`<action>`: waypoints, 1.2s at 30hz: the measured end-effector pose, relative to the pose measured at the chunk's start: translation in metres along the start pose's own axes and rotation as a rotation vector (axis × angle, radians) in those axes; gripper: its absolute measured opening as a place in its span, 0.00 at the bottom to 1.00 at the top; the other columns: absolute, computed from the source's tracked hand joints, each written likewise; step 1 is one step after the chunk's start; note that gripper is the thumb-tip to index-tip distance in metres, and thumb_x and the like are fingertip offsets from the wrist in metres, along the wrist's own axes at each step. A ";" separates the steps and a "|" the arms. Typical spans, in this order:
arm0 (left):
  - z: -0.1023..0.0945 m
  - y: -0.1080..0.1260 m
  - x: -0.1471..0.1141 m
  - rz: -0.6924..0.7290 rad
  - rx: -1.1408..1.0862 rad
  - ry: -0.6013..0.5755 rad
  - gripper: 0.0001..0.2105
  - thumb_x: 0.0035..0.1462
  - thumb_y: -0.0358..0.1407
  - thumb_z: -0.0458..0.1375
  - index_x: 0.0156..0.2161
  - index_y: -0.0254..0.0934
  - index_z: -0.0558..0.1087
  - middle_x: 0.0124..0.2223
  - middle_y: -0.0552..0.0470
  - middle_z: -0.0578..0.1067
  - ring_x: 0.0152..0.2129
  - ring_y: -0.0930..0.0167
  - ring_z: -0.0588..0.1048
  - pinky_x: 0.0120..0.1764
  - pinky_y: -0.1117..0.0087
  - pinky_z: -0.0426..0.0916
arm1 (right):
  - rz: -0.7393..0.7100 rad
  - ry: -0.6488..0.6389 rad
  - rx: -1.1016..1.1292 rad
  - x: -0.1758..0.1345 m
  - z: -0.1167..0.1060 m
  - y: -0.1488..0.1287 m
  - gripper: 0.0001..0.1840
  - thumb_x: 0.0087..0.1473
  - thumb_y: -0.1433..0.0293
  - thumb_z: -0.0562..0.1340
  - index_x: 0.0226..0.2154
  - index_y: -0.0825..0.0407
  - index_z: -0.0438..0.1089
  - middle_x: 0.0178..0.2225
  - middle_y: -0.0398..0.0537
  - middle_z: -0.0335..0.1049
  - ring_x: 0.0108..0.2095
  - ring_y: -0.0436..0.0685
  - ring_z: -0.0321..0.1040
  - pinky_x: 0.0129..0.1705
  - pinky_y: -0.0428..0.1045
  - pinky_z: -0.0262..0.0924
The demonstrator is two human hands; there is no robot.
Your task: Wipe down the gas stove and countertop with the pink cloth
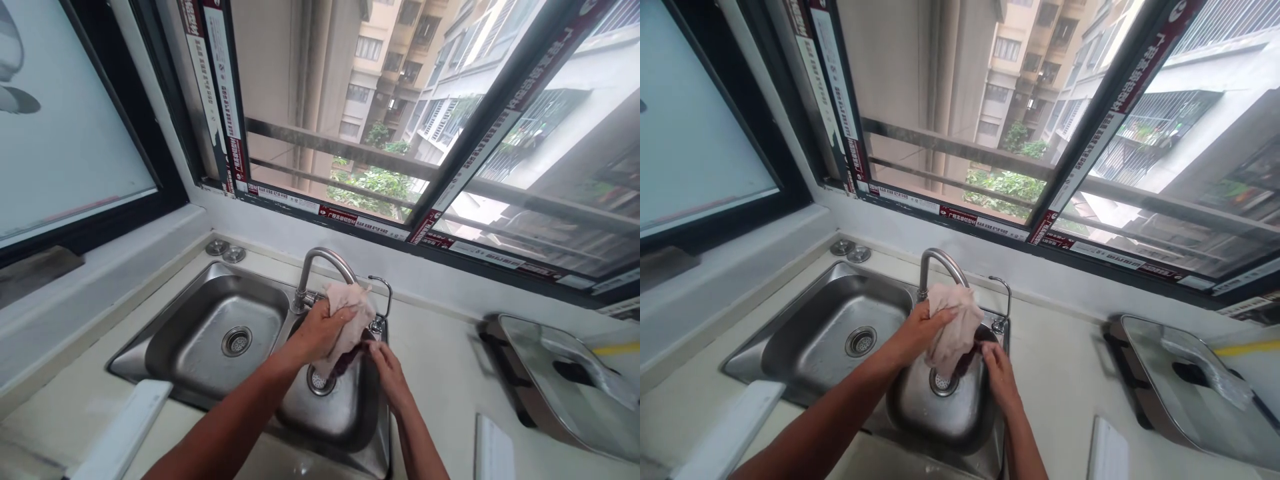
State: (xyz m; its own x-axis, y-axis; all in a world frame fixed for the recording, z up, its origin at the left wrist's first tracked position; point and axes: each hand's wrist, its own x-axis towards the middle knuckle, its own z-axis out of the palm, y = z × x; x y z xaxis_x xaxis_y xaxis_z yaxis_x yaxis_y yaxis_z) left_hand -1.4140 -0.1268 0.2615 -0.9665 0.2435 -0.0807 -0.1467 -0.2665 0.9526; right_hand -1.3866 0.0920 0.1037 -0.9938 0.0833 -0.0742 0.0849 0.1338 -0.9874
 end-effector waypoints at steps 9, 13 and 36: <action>0.042 0.069 -0.002 0.036 -0.262 -0.168 0.15 0.51 0.43 0.68 0.40 0.33 0.79 0.27 0.56 0.74 0.25 0.74 0.70 0.32 0.72 0.64 | -0.046 -0.111 -0.016 -0.005 0.013 -0.013 0.26 0.56 0.46 0.63 0.48 0.47 0.71 0.44 0.47 0.75 0.45 0.60 0.70 0.49 0.53 0.65; 0.062 0.114 -0.007 0.081 -0.397 -0.216 0.11 0.55 0.38 0.66 0.42 0.35 0.80 0.32 0.52 0.79 0.33 0.69 0.77 0.42 0.68 0.68 | -0.161 -0.133 -0.239 0.011 -0.006 -0.036 0.34 0.48 0.48 0.69 0.51 0.51 0.72 0.50 0.54 0.72 0.54 0.67 0.66 0.59 0.61 0.60; -0.073 0.012 -0.007 -0.219 -0.755 0.331 0.08 0.63 0.37 0.62 0.45 0.37 0.77 0.38 0.52 0.83 0.33 0.72 0.80 0.40 0.73 0.75 | -0.070 -0.320 0.014 -0.027 -0.015 -0.120 0.30 0.47 0.67 0.68 0.54 0.51 0.72 0.48 0.51 0.78 0.43 0.59 0.73 0.44 0.49 0.67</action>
State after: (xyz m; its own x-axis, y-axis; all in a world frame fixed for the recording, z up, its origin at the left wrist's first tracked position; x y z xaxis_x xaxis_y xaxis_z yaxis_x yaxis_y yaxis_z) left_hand -1.4249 -0.2000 0.2522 -0.8946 0.1078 -0.4336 -0.3244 -0.8240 0.4645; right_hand -1.3692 0.0881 0.2262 -0.9697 -0.2403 -0.0445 0.0172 0.1146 -0.9933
